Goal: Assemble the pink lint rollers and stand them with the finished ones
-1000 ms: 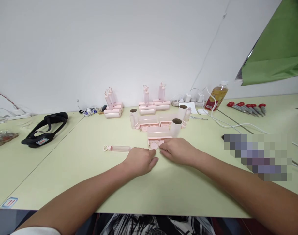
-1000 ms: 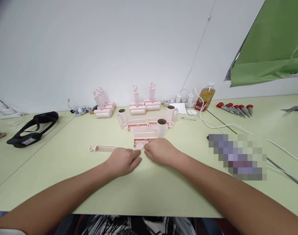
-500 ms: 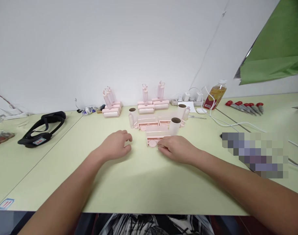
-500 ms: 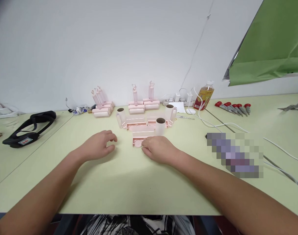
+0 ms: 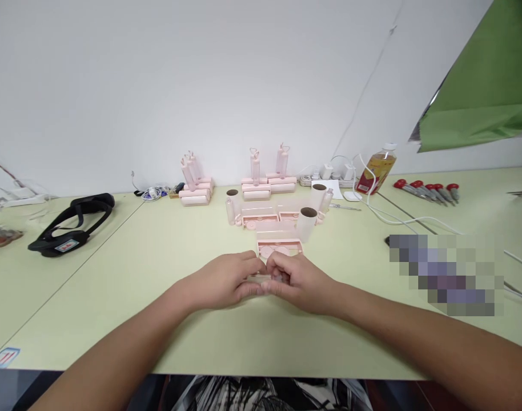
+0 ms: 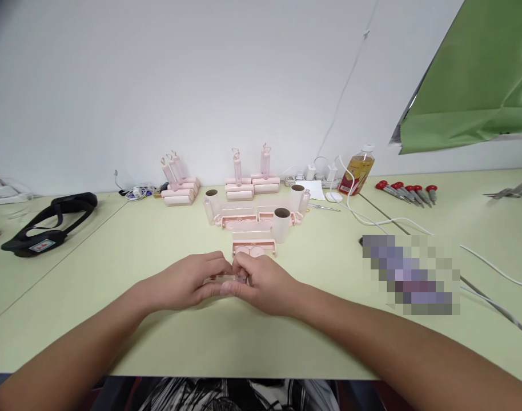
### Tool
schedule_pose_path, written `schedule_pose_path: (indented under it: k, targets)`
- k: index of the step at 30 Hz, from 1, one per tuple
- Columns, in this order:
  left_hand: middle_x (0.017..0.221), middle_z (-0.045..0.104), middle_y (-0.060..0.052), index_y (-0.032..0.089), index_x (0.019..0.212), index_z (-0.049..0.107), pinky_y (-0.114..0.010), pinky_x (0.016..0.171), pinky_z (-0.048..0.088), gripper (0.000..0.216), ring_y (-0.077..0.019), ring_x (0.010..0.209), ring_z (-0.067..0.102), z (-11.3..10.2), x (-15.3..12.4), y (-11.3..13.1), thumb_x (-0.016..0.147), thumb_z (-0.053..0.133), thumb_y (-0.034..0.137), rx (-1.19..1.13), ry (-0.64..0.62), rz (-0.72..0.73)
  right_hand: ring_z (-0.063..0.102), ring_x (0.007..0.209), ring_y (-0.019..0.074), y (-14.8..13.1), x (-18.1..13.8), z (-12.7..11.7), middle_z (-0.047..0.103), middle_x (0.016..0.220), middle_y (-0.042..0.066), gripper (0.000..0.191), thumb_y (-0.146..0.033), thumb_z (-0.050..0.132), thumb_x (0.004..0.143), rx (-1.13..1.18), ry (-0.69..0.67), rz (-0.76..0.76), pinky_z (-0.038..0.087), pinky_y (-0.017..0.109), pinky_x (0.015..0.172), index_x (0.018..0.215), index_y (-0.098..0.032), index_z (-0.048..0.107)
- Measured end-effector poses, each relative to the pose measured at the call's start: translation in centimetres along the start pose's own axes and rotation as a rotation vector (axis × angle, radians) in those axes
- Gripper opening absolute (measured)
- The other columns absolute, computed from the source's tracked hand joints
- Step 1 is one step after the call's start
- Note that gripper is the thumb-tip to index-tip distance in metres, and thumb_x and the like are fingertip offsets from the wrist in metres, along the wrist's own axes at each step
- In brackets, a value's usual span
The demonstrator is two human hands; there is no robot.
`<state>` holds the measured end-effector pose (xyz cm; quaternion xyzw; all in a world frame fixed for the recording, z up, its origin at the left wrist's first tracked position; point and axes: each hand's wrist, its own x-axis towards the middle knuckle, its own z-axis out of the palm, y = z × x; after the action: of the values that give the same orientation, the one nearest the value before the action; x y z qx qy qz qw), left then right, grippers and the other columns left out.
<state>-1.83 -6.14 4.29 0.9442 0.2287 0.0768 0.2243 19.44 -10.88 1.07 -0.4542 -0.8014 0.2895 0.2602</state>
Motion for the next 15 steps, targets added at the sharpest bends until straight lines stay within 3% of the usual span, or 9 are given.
schedule_pose_path:
  k: [5, 10, 12, 15]
  targets:
    - [0.096, 0.063, -0.004, 0.021, 0.105, 0.058, -0.026, 0.066, 0.041, 0.031, -0.0179, 0.081, 0.058, 0.5, 0.3, -0.7, 0.091, 0.048, 0.047, 0.101, 0.103, -0.096, 0.040, 0.054, 0.0090, 0.5, 0.2, 0.0, 0.046, 0.061, -0.005, 0.019, -0.034, 0.063, 0.082, 0.096, 0.185, 0.003, 0.031, 0.021, 0.051, 0.079, -0.019, 0.052]
    - [0.081, 0.064, -0.002, 0.020, 0.094, 0.059, -0.026, 0.059, 0.037, 0.038, -0.0176, 0.069, 0.056, -0.1, 0.4, -1.5, 0.091, 0.044, 0.054, 0.128, 0.160, -0.268, 0.042, 0.054, 0.0091, 0.8, 0.3, -0.5, 0.046, 0.065, -0.004, 0.021, -0.036, 0.065, 0.080, 0.445, 0.431, 0.040, 0.036, 0.022, 0.049, 0.082, -0.020, 0.052]
    - [0.080, 0.063, -0.002, 0.019, 0.092, 0.057, -0.026, 0.058, 0.036, 0.038, -0.0172, 0.068, 0.056, 0.1, 0.4, -1.3, 0.092, 0.040, 0.053, 0.118, 0.188, -0.270, 0.043, 0.050, 0.0087, 1.0, 0.3, -0.5, 0.046, 0.065, -0.005, 0.028, -0.041, 0.067, 0.079, 0.630, 0.366, 0.022, 0.038, 0.022, 0.047, 0.091, -0.020, 0.053]
    - [0.077, 0.062, -0.002, 0.018, 0.088, 0.055, -0.026, 0.057, 0.034, 0.041, -0.0161, 0.065, 0.054, 1.1, 0.5, -0.7, 0.093, 0.036, 0.054, 0.089, 0.222, -0.220, 0.044, 0.047, 0.0087, 1.3, 0.4, -0.2, 0.047, 0.061, -0.006, 0.045, -0.047, 0.071, 0.076, 0.803, 0.144, -0.015, 0.040, 0.023, 0.045, 0.107, -0.019, 0.054]
